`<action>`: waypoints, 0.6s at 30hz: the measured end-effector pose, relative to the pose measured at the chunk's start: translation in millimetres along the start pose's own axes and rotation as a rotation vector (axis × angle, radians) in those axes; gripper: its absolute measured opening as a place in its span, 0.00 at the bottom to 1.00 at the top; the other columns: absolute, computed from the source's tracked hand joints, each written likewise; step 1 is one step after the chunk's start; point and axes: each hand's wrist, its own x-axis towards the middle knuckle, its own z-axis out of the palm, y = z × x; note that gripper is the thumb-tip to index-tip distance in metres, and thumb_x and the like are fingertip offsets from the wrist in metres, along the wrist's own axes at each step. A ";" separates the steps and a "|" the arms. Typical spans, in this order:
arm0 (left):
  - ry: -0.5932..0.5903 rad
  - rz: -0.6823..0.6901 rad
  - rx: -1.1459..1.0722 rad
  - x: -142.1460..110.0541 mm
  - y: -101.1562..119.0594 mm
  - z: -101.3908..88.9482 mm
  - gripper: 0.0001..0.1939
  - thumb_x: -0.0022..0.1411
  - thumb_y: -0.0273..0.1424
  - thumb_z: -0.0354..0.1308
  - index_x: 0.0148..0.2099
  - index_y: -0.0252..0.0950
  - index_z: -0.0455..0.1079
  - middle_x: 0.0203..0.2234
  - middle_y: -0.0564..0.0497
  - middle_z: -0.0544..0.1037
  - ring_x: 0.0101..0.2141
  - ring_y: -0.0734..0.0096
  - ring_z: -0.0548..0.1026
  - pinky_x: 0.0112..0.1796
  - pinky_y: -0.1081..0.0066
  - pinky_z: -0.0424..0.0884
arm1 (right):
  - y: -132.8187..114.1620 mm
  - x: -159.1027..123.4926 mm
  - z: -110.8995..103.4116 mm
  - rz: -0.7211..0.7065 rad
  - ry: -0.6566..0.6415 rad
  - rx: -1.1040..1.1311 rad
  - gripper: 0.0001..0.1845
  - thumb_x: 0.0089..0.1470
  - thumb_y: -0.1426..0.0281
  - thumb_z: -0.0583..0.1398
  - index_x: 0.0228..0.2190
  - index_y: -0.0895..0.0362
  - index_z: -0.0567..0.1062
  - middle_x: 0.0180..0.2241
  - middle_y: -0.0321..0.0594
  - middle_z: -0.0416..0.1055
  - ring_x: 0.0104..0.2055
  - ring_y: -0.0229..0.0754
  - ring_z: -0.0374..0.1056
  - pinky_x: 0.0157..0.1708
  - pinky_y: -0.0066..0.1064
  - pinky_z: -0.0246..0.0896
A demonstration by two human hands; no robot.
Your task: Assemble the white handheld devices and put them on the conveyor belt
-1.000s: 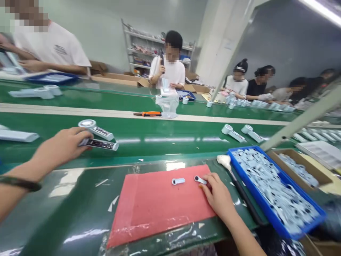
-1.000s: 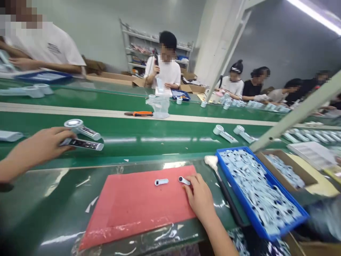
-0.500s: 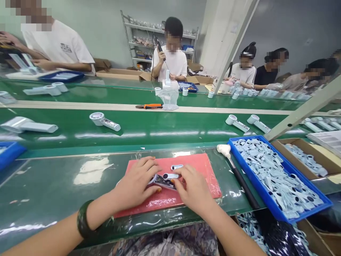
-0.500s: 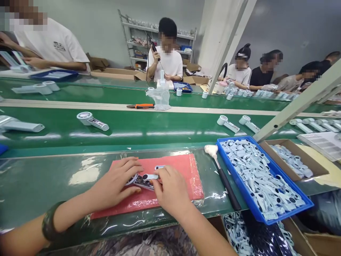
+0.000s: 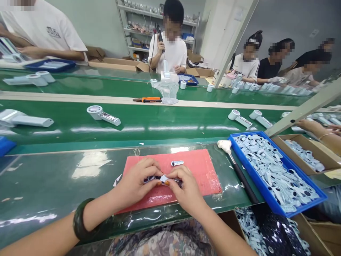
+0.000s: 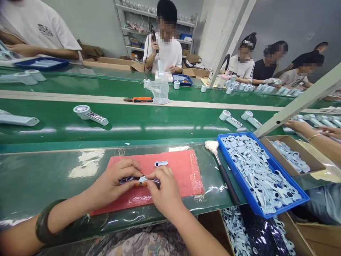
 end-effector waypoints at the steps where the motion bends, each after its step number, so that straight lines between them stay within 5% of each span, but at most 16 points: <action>1: 0.012 0.032 0.022 -3.7 1.7 0.0 0.09 0.71 0.29 0.53 0.43 0.41 0.76 0.40 0.48 0.76 0.44 0.66 0.73 0.44 0.69 0.70 | -0.1 -3.1 0.8 0.013 -0.010 0.026 0.06 0.60 0.76 0.63 0.37 0.54 0.75 0.41 0.39 0.73 0.47 0.45 0.68 0.48 0.38 0.65; 6: 0.023 0.102 0.148 -24.8 7.9 -0.2 0.08 0.72 0.32 0.54 0.46 0.42 0.75 0.44 0.48 0.78 0.48 0.64 0.75 0.48 0.66 0.70 | -7.6 -15.2 -4.0 0.029 -0.186 -0.103 0.23 0.58 0.73 0.65 0.54 0.53 0.70 0.52 0.44 0.70 0.55 0.52 0.63 0.56 0.49 0.61; 9: 0.008 0.078 0.253 -32.1 10.6 2.8 0.09 0.72 0.34 0.54 0.50 0.43 0.74 0.47 0.48 0.78 0.49 0.61 0.75 0.49 0.63 0.70 | -11.5 -15.5 -6.5 0.037 -0.293 -0.167 0.22 0.59 0.72 0.65 0.54 0.52 0.71 0.49 0.42 0.70 0.54 0.52 0.64 0.55 0.49 0.61; 18: 0.023 0.007 0.249 -28.3 17.2 13.1 0.12 0.72 0.32 0.51 0.52 0.42 0.74 0.48 0.48 0.79 0.55 0.55 0.72 0.55 0.57 0.69 | -6.2 -16.9 3.7 -0.016 -0.230 -0.231 0.17 0.63 0.71 0.61 0.53 0.52 0.71 0.48 0.42 0.71 0.51 0.51 0.63 0.51 0.46 0.59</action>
